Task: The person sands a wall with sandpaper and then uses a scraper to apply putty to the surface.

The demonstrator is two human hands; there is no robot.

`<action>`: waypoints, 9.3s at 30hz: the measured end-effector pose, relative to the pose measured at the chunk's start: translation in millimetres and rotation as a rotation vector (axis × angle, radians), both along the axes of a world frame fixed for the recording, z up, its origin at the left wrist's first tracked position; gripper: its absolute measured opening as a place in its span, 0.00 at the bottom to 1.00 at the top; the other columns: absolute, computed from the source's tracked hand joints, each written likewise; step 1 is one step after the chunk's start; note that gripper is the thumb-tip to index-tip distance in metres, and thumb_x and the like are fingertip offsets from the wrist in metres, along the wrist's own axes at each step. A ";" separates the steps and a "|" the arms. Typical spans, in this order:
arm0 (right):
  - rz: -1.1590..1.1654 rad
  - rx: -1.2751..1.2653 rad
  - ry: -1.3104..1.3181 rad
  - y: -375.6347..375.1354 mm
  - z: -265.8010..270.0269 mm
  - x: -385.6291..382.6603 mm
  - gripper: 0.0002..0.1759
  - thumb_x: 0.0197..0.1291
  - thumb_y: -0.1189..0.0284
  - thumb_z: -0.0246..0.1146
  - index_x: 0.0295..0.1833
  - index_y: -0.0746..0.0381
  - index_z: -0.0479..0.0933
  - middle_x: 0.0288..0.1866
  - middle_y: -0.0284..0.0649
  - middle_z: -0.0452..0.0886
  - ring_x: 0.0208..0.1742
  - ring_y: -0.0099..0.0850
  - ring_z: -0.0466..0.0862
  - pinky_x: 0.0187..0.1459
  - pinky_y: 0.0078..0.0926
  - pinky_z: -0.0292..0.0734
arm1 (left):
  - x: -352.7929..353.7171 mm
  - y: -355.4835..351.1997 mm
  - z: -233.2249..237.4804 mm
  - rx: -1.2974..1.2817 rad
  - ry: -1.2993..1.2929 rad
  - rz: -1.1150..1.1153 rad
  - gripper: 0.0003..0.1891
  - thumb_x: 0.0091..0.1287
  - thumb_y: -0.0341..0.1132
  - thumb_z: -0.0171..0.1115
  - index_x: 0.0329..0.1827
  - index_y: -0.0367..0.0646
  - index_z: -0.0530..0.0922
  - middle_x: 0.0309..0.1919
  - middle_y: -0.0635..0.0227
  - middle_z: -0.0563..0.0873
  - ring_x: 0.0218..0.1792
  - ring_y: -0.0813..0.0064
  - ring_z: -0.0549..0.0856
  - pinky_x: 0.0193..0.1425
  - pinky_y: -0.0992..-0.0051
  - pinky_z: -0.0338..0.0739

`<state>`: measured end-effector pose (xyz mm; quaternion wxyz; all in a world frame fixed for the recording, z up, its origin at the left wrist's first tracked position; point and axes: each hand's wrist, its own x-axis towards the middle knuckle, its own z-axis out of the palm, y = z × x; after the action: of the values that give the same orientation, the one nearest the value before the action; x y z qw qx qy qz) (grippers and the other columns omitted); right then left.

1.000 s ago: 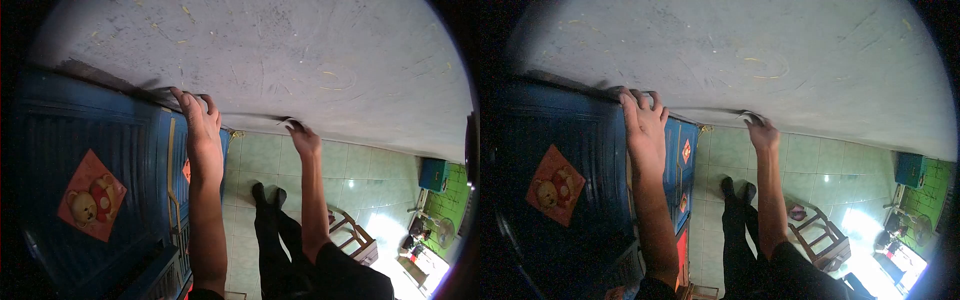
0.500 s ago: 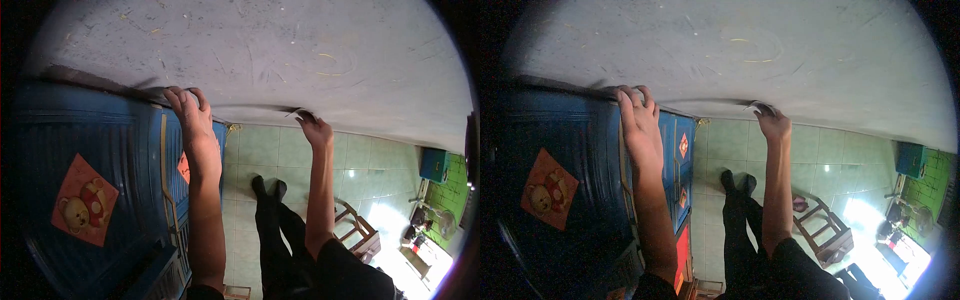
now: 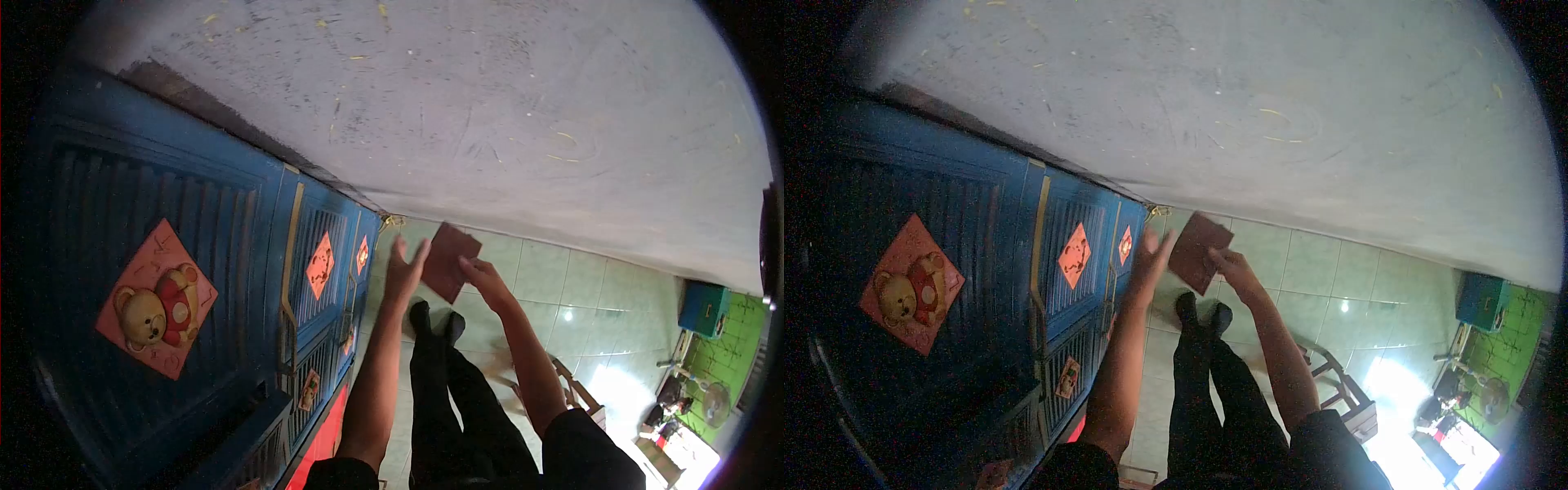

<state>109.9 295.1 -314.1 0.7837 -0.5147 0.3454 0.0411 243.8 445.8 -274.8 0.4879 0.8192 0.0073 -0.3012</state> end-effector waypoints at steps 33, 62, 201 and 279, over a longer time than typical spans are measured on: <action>-0.161 -1.662 -0.151 -105.5 222.9 -9.1 0.07 0.59 0.82 0.60 0.44 0.64 0.78 0.42 0.42 0.81 0.47 0.36 0.81 0.50 0.32 0.75 | -10.8 -130.6 59.5 -0.286 -0.427 0.285 0.30 0.65 0.28 0.44 0.72 0.29 0.52 0.30 0.42 0.79 0.35 0.46 0.81 0.41 0.58 0.74; -0.185 -1.618 -0.149 -96.5 225.2 -10.1 0.11 0.59 0.77 0.64 0.48 0.63 0.79 0.46 0.43 0.79 0.51 0.39 0.79 0.53 0.35 0.73 | 23.8 -125.1 -13.1 -0.525 0.271 0.566 0.16 0.68 0.27 0.43 0.54 0.32 0.73 0.42 0.55 0.83 0.44 0.64 0.84 0.46 0.66 0.79; -1.075 -1.652 -0.157 -124.0 238.9 -2.2 0.45 0.70 0.45 0.40 0.75 0.67 0.33 0.76 0.58 0.33 0.77 0.50 0.41 0.73 0.57 0.39 | 87.3 -73.5 -110.1 -0.480 0.240 0.476 0.14 0.65 0.25 0.50 0.53 0.39 0.74 0.44 0.63 0.81 0.44 0.65 0.83 0.47 0.63 0.81; -1.358 -2.418 -0.329 -122.8 463.0 72.7 0.31 0.75 0.60 0.31 0.72 0.73 0.47 0.74 0.58 0.50 0.73 0.49 0.54 0.71 0.51 0.50 | 97.3 -63.2 100.1 -0.457 0.269 0.637 0.14 0.71 0.35 0.45 0.51 0.37 0.77 0.48 0.55 0.82 0.44 0.65 0.84 0.44 0.64 0.79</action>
<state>182.6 172.3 148.8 -0.2431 -0.5969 0.2503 -0.7225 341.1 382.5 -174.6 0.7206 0.6001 0.2571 -0.2333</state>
